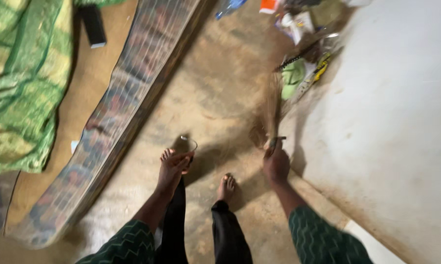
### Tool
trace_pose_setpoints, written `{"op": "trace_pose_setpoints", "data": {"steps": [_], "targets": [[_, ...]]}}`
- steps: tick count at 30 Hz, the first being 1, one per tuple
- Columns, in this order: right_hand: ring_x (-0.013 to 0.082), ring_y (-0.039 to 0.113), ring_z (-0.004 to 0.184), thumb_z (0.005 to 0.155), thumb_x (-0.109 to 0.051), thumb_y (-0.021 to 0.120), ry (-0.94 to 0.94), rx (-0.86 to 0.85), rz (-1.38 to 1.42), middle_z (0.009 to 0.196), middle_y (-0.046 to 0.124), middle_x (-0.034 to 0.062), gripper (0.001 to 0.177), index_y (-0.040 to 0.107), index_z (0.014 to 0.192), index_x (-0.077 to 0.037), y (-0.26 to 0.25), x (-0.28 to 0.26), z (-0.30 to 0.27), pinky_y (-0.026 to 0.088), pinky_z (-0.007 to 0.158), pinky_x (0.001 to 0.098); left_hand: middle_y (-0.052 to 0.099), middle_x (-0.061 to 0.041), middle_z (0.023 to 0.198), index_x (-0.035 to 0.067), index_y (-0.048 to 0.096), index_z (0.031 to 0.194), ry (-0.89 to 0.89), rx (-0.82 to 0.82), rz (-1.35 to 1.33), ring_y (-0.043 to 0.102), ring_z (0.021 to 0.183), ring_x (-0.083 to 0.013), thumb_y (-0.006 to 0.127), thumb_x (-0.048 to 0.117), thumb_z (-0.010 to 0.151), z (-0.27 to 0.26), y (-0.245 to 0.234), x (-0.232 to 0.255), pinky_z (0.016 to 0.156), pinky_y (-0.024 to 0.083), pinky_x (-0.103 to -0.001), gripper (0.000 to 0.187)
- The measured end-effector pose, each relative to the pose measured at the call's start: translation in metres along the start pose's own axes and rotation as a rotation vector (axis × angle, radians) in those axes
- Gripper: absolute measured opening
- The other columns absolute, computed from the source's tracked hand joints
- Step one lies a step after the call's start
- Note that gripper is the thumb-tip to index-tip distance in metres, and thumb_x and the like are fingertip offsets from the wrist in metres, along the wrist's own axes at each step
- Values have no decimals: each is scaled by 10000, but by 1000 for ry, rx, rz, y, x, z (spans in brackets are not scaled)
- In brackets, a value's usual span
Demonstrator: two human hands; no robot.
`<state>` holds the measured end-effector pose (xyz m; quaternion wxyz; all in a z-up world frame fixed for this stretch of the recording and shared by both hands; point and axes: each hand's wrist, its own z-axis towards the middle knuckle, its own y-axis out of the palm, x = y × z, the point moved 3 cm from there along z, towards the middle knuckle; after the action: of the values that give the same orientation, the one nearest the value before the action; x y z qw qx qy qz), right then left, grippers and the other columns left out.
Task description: The person picks up trash by hand, places it into a plastic bag, and sweeps the floor with a broom.
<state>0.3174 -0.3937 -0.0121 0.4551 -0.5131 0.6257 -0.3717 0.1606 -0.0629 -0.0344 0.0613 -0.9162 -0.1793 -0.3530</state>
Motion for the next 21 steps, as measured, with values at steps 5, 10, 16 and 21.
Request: {"op": "trace_pose_setpoints", "data": {"steps": [5, 10, 16, 21], "targets": [[423, 703, 1028, 967, -350, 645, 104, 151, 512, 1143, 714, 243, 565, 539, 1429, -43, -20, -47, -105, 571, 814, 465, 669, -42, 1199, 94, 733, 1232, 175, -194, 76, 719, 1007, -146, 633, 226, 970, 40, 29, 49, 803, 593, -317, 310], [380, 700, 919, 871, -311, 753, 948, -19, 571, 1006, 725, 200, 593, 579, 1390, -81, 86, -93, -263, 576, 809, 464, 666, -60, 1152, 96, 741, 1239, 152, -303, 237, 725, 962, -183, 624, 236, 987, 68, 34, 135, 784, 597, -321, 311], [268, 577, 684, 897, -250, 751, 1620, -329, 1650, 765, 626, 116, 251, 607, 1024, -89, 237, -135, -200, 503, 613, 447, 718, -57, 1126, 75, 735, 1216, 187, -342, 330, 705, 951, -149, 640, 232, 986, 108, -22, 173, 785, 589, -308, 294], [169, 556, 526, 930, -269, 781, 983, 189, 2041, 710, 613, 52, 243, 638, 853, -88, 232, -113, 49, 457, 462, 341, 761, -58, 1160, 75, 678, 1120, 172, -309, 335, 693, 834, -164, 696, 192, 923, 185, -40, 147, 671, 585, -373, 229]]}}
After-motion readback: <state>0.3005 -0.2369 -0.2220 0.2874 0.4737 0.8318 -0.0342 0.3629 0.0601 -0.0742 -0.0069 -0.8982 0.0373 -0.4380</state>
